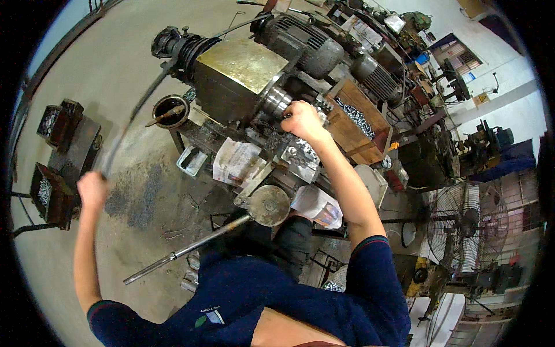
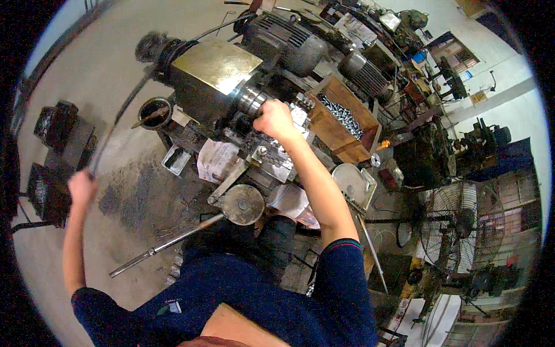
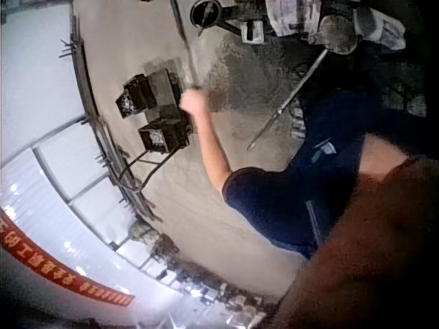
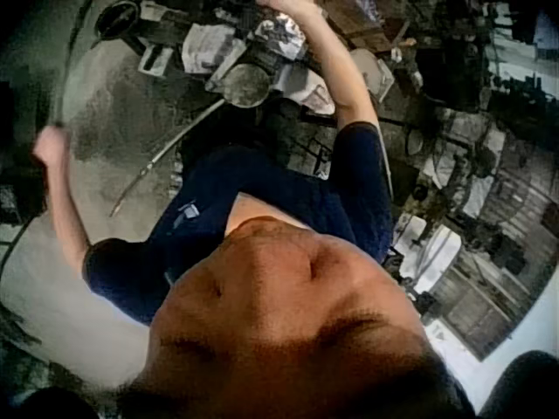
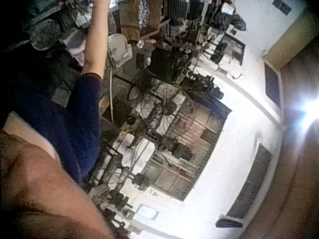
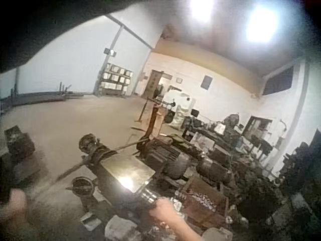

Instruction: The person operates a manual metal lathe to process small cylindrical components, repeatedly loading a piece, engaging the lathe, and using hand levers to control the cutting tools before placing the finished items into a metal basket.

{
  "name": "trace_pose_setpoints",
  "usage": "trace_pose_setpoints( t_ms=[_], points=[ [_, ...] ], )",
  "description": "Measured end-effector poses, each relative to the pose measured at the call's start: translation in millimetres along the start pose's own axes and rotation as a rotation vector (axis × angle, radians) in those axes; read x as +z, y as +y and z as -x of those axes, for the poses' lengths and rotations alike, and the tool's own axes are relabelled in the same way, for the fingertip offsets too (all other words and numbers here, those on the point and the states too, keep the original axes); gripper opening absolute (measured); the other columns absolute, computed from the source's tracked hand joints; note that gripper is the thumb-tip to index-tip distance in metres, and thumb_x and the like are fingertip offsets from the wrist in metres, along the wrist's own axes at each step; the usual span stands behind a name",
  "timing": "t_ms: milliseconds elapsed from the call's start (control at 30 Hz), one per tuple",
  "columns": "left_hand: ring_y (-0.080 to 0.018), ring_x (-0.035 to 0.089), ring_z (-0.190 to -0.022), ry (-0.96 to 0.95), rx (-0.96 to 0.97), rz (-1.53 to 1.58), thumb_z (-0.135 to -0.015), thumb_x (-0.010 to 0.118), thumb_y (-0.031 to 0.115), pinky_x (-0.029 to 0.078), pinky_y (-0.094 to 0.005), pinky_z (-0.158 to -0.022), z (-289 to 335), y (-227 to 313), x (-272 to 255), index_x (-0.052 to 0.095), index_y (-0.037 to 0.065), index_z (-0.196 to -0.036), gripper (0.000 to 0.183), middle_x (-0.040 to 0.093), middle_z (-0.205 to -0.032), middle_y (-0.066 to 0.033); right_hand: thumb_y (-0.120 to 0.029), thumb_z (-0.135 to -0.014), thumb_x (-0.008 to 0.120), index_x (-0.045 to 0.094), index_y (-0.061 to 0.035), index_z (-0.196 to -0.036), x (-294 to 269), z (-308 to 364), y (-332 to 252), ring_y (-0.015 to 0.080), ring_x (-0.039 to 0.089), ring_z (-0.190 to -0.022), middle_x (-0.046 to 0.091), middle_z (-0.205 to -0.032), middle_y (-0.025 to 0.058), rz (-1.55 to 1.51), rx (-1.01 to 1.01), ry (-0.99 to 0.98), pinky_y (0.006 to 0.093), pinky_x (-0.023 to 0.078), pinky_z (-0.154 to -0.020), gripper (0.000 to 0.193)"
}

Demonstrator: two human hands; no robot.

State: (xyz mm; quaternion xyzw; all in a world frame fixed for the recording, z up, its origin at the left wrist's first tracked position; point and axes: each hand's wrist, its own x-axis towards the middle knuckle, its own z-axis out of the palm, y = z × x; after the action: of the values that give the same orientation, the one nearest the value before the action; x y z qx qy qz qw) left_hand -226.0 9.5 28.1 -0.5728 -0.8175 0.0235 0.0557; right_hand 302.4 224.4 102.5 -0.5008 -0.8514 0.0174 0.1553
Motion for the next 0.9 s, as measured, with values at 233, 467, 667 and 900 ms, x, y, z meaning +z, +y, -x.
trace_pose_setpoints(
  t_ms=[233, 467, 667, 900],
  points=[
    [-0.0313, 0.059, -0.066, 0.246, 0.227, -0.142, -0.066, 0.058, 0.007, 0.047, -0.0418, -0.059, -82, -81, 13, 0.051, 0.004, -0.077, 0.014, 0.058, -0.070, -0.0143, -0.016, -0.050, 0.061, 0.067, -0.0032, -0.068, -4, -1, -11, 0.0358, 0.060, -0.076, 0.063, -0.077, 0.0193, 0.041, 0.094, 0.015, 0.0397, 0.050, -0.072, 0.022],
    [-0.0319, 0.059, -0.086, 0.628, 0.243, 0.588, -0.078, 0.059, 0.012, 0.046, -0.0365, -0.076, -76, 11, 11, 0.055, 0.000, -0.111, 0.035, 0.061, -0.093, -0.0162, -0.012, -0.055, 0.061, 0.065, -0.0033, -0.090, -82, 84, -15, 0.0325, 0.053, -0.101, 0.058, -0.108, 0.0163, -0.169, -0.123, 0.361, 0.0376, 0.044, -0.086, 0.036],
    [-0.0256, 0.061, -0.076, -0.436, -0.037, 0.939, -0.072, 0.067, 0.021, 0.047, -0.0368, -0.066, -49, 183, 130, 0.053, -0.002, -0.112, 0.048, 0.063, -0.085, -0.0177, -0.011, -0.056, 0.062, 0.065, -0.0033, -0.086, -102, 224, 32, 0.0349, 0.055, -0.094, 0.060, -0.101, 0.0163, -0.041, 0.261, 0.314, 0.0401, 0.046, -0.082, 0.031],
    [-0.0317, 0.062, -0.081, -0.108, 0.651, 0.042, -0.068, 0.061, 0.015, 0.050, -0.0411, -0.069, -74, 215, 152, 0.062, 0.011, -0.094, 0.026, 0.064, -0.088, -0.0146, -0.013, -0.056, 0.061, 0.067, -0.0035, -0.090, -98, 376, 65, 0.0335, 0.057, -0.095, 0.063, -0.097, 0.0154, -0.045, 0.701, 0.172, 0.0373, 0.045, -0.085, 0.035]
  ],
)
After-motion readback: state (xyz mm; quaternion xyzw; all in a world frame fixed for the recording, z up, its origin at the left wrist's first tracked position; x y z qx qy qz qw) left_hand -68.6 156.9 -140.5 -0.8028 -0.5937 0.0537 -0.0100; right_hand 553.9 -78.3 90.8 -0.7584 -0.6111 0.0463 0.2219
